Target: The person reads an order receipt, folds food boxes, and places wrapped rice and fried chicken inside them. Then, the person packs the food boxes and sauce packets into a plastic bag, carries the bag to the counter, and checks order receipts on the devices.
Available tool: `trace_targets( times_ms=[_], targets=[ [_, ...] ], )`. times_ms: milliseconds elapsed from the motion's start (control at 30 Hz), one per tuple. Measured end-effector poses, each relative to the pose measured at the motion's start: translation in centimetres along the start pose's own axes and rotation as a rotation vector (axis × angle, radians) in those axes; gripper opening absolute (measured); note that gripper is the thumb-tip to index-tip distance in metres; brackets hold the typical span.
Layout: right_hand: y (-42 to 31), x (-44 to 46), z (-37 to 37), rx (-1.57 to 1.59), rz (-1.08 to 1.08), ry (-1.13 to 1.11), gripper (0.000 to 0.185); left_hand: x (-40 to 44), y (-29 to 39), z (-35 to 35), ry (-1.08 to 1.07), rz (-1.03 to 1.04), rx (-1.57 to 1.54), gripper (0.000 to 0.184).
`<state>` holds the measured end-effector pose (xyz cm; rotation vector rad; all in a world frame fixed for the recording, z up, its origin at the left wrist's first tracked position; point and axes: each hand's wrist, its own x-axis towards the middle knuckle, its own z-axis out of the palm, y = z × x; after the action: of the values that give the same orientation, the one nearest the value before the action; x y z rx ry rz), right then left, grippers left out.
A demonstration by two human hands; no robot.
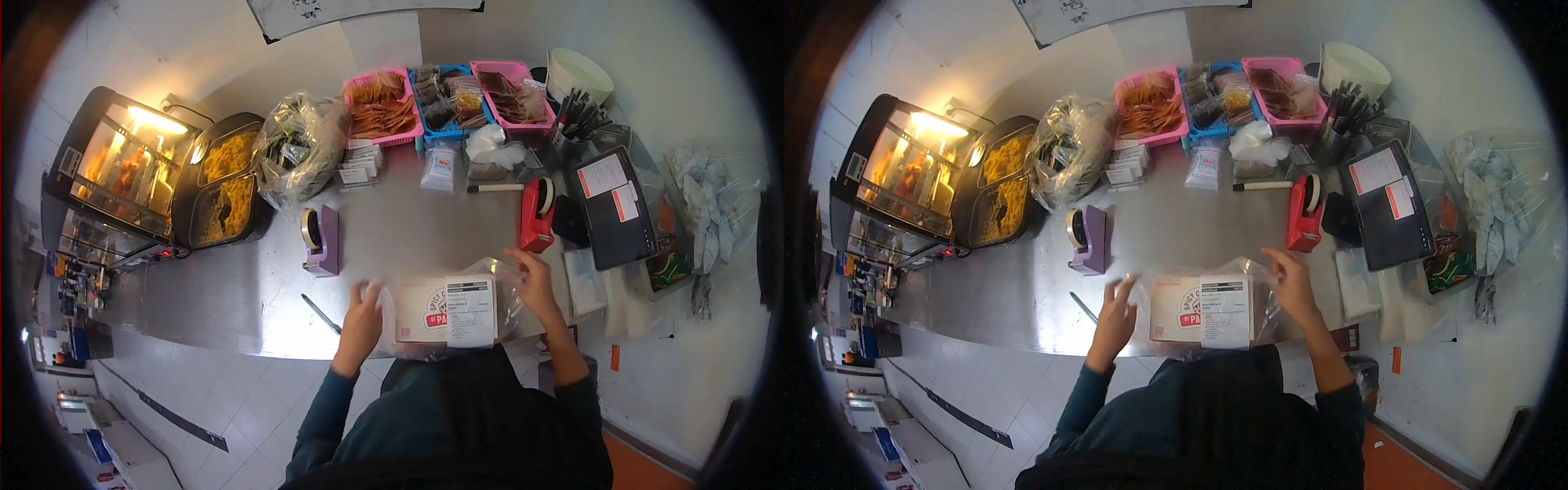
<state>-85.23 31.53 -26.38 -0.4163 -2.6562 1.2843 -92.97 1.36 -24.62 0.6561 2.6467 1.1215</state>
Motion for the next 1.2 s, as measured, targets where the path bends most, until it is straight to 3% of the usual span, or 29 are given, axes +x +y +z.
trace_targets(
  times_ms=[67, 167, 200, 267, 333, 400, 433, 533, 667, 733, 767, 1000, 1100, 1200],
  targets=[
    [-0.7, -2.5, -1.7, 0.019, -0.077, 0.039, 0.037, -1.9, 0.7, -2.1, -0.237, 0.019, -0.03, 0.035],
    [-1.7, -5.4, -3.1, 0.055, -0.028, -0.234, 0.022, -2.2, 4.9, -5.5, -0.092, 0.281, 0.317, 0.029],
    [-1.0, -6.3, -3.2, -0.007, -0.063, -0.318, 0.02, -1.5, 6.5, -5.5, -0.079, 0.229, 0.256, 0.026],
    [-0.4, -7.2, -3.0, -0.107, -0.133, -0.417, 0.017, -0.4, 7.3, -2.0, -0.41, 0.5, -0.147, 0.033],
    [-0.3, -7.1, -2.8, -0.19, -0.212, -0.443, 0.015, 0.2, 7.8, 3.3, -0.697, 0.579, -0.026, 0.04],
    [-1.7, -6.4, -4.1, 0.005, -0.107, -0.623, 0.013, 1.3, 6.4, 7.5, -0.55, 0.778, 0.274, 0.053],
    [-2.8, -6.0, -5.0, 0.109, -0.053, -0.704, 0.013, 1.9, 6.3, 7.6, -0.491, 0.764, 0.258, 0.056],
    [-5.7, -5.3, -6.9, 0.395, 0.181, -0.626, 0.016, 3.1, 6.3, 7.9, -0.389, 0.72, 0.269, 0.064],
    [-7.9, -3.1, -4.4, 0.983, 0.208, -0.403, 0.013, 3.0, 6.1, 8.0, -0.354, 0.621, 0.383, 0.067],
    [-10.2, -2.0, -4.6, 0.962, 0.144, -0.401, 0.014, 3.6, 5.9, 7.6, -0.269, 0.543, 0.321, 0.062],
    [-11.1, -1.7, -4.7, 0.955, 0.114, -0.4, 0.015, 4.0, 6.0, 7.1, -0.39, 0.431, 0.222, 0.065],
    [-13.7, -0.5, -4.9, 0.844, -0.16, -0.31, 0.013, 4.6, 6.9, 8.3, -0.182, 0.407, 0.338, 0.072],
    [-13.2, 1.1, -4.1, 0.966, -0.174, -0.27, 0.012, 4.7, 7.2, 10.3, -0.109, 0.441, 0.348, 0.071],
    [-9.4, 4.5, -3.9, 0.992, -0.028, -0.234, 0.01, 4.8, 7.7, 11.8, -0.089, 0.535, 0.384, 0.072]
  ],
)
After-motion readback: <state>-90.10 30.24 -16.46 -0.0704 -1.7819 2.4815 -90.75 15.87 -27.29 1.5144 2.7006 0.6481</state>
